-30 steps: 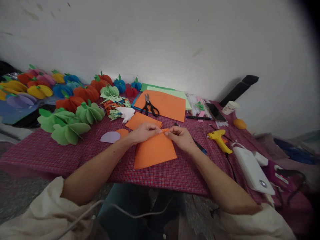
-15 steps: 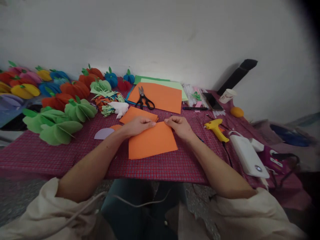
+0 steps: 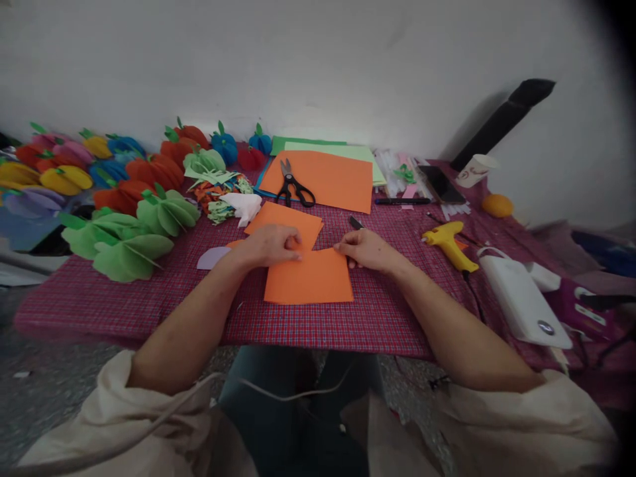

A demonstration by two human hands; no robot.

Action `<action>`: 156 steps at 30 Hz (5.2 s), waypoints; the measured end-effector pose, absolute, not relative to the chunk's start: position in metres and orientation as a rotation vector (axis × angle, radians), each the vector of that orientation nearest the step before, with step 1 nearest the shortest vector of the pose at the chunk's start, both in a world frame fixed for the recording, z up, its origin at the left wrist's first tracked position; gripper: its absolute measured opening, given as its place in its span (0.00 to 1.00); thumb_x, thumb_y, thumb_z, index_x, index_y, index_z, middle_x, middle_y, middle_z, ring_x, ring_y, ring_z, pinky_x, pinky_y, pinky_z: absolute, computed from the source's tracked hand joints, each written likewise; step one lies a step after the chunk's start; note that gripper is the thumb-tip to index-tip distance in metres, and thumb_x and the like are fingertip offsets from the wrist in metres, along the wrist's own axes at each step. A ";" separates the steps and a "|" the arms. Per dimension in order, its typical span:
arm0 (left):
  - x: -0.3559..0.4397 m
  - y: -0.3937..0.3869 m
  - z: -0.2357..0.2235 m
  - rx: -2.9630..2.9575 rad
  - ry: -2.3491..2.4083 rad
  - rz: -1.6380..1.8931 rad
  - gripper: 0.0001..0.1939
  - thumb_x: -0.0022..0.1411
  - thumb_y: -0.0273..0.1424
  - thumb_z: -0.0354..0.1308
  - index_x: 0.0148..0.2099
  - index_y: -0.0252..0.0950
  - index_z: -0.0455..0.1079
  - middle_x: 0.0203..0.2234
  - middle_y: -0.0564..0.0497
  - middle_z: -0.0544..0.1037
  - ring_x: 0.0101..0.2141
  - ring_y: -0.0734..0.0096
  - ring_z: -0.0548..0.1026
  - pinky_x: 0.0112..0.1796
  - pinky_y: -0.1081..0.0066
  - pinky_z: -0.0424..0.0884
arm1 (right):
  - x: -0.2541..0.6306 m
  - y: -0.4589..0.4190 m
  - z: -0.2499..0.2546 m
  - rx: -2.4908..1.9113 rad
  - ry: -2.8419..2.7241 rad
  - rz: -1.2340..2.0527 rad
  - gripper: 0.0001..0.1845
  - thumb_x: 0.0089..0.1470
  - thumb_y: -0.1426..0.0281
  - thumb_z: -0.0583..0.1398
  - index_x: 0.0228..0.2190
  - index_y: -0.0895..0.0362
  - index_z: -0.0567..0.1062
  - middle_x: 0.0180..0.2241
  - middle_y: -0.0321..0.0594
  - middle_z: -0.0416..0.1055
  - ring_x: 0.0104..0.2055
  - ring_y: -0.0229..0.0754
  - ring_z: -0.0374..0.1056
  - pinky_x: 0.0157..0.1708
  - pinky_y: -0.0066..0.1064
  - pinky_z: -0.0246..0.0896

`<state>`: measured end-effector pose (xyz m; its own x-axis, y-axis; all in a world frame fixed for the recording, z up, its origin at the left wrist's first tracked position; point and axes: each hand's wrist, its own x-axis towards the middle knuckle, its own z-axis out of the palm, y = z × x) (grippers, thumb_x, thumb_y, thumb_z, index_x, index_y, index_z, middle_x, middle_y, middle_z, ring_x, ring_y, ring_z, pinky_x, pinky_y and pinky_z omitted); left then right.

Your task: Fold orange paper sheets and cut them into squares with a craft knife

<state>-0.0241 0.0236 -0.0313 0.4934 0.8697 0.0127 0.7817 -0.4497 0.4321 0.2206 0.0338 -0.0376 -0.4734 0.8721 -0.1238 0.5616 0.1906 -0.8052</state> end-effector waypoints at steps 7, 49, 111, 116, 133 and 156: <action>-0.002 0.004 -0.026 2.722 1.231 0.369 0.23 0.60 0.34 0.50 0.57 0.34 0.60 0.54 0.43 0.64 0.54 0.59 0.61 0.53 0.61 0.53 | 0.220 0.032 -0.033 -1.397 -2.238 0.986 0.17 0.51 0.62 0.55 0.16 0.56 0.68 0.11 0.33 0.65 0.13 0.32 0.59 0.15 0.25 0.49; 0.038 -0.037 -0.054 2.785 1.374 0.081 0.41 0.59 0.54 0.33 0.65 0.32 0.40 0.63 0.45 0.46 0.62 0.61 0.41 0.58 0.54 0.32 | 0.214 -0.030 -0.026 -1.439 -2.748 -0.248 0.20 0.58 0.75 0.46 0.49 0.60 0.68 0.47 0.46 0.68 0.44 0.46 0.60 0.44 0.33 0.57; -0.003 -0.093 -0.049 2.715 1.904 0.026 0.38 0.61 0.52 0.34 0.64 0.30 0.46 0.60 0.37 0.53 0.61 0.52 0.48 0.55 0.44 0.45 | 0.197 -0.058 -0.055 -1.517 -2.302 0.270 0.37 0.55 0.48 0.44 0.57 0.60 0.58 0.59 0.48 0.53 0.62 0.49 0.46 0.59 0.52 0.30; -0.018 -0.100 -0.037 2.652 1.921 0.256 0.33 0.64 0.46 0.35 0.63 0.30 0.50 0.58 0.38 0.58 0.60 0.52 0.52 0.54 0.46 0.49 | 0.209 -0.048 -0.038 -1.547 -2.289 0.212 0.27 0.59 0.56 0.45 0.50 0.61 0.67 0.54 0.49 0.63 0.58 0.46 0.54 0.56 0.43 0.44; 0.008 -0.075 -0.055 2.759 1.790 0.065 0.29 0.63 0.36 0.38 0.63 0.26 0.50 0.61 0.41 0.53 0.61 0.59 0.48 0.58 0.58 0.47 | 0.180 -0.058 -0.053 -1.425 -2.423 0.299 0.43 0.53 0.45 0.41 0.58 0.64 0.56 0.60 0.51 0.50 0.63 0.50 0.42 0.60 0.47 0.31; -0.005 -0.117 -0.053 2.753 1.513 0.683 0.15 0.62 0.26 0.46 0.48 0.37 0.69 0.44 0.46 0.73 0.47 0.61 0.67 0.45 0.59 0.65 | 0.193 0.010 -0.006 -1.628 -2.503 0.493 0.21 0.47 0.57 0.58 0.38 0.59 0.76 0.41 0.49 0.73 0.45 0.51 0.67 0.40 0.33 0.60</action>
